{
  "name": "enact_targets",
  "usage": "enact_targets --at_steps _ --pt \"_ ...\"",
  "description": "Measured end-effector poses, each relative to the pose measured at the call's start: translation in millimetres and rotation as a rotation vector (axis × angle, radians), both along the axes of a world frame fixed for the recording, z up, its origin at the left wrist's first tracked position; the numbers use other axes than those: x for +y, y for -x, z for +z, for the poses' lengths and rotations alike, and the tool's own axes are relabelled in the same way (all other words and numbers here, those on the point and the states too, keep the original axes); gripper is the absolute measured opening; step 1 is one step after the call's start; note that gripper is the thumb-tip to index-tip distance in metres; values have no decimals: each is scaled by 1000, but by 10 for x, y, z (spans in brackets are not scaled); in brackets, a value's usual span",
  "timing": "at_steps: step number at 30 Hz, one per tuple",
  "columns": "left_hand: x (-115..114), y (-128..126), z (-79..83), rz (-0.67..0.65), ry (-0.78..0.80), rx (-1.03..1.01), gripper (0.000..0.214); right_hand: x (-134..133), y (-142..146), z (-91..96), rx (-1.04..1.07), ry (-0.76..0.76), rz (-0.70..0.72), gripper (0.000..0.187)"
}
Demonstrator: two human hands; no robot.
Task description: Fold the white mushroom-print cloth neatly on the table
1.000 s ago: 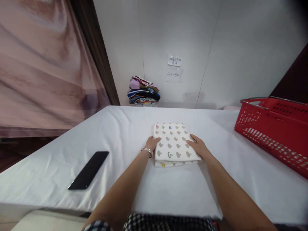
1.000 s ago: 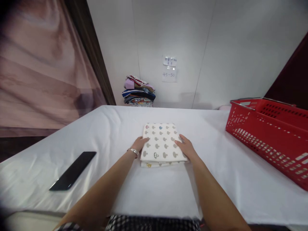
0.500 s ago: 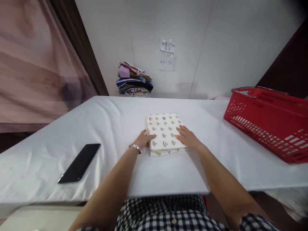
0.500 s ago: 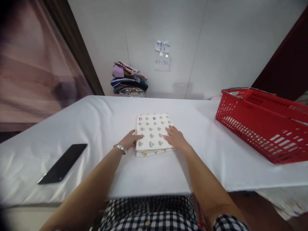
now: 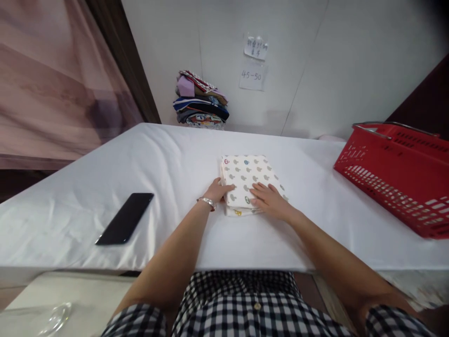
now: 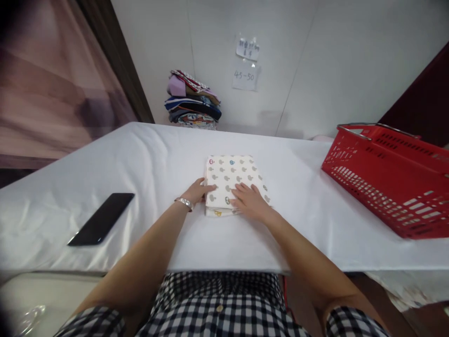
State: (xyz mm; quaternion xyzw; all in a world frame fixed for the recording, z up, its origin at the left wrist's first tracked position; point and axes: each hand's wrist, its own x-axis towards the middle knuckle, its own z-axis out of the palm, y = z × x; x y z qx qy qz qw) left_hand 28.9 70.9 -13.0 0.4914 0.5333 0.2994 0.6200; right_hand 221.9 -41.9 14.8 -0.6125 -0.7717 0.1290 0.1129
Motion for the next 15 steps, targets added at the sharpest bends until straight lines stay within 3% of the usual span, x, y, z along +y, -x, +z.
enact_targets --at_steps 5,10,13,15 --pt "-85 20 135 -13 91 -105 85 87 233 93 36 -106 72 54" --pt "-54 33 83 -38 25 -41 65 108 397 -36 54 25 216 67" --pt "-18 22 12 -17 -13 -3 58 216 320 -4 161 80 190 55" --pt "-16 11 -15 -5 -45 38 52 385 256 67 224 47 98 51"
